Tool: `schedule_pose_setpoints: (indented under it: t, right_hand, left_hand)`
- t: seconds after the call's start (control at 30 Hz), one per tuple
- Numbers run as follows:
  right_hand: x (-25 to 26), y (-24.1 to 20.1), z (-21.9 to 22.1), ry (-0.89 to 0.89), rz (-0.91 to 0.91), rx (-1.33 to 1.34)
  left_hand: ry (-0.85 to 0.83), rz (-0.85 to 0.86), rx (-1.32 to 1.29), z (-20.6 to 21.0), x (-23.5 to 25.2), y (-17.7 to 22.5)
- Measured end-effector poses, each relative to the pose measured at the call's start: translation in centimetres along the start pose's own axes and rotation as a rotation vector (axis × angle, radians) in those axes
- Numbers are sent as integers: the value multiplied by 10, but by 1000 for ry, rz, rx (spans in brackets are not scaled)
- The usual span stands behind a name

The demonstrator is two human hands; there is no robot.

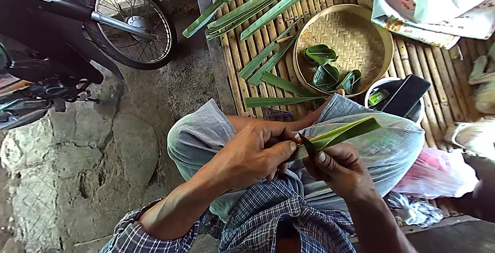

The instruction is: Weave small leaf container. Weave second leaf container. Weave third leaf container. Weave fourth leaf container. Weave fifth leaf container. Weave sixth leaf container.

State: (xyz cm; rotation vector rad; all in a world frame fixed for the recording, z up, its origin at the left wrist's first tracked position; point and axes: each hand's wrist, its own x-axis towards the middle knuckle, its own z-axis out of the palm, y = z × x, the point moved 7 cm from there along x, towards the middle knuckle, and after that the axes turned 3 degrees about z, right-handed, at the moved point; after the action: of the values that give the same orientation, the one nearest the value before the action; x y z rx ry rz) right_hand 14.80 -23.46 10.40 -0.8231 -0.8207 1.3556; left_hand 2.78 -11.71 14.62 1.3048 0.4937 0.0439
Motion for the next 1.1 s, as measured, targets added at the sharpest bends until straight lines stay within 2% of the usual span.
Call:
schedule_pose_setpoints:
  t: [0.37,1.1]
  right_hand:
    - [0,4,1,52,-29,-27]
    - [0,8,8,94,-72,15]
  left_hand:
    - [-25,-23,-76,0,2,-2]
    - [-18,-59,-59,-1,5,0]
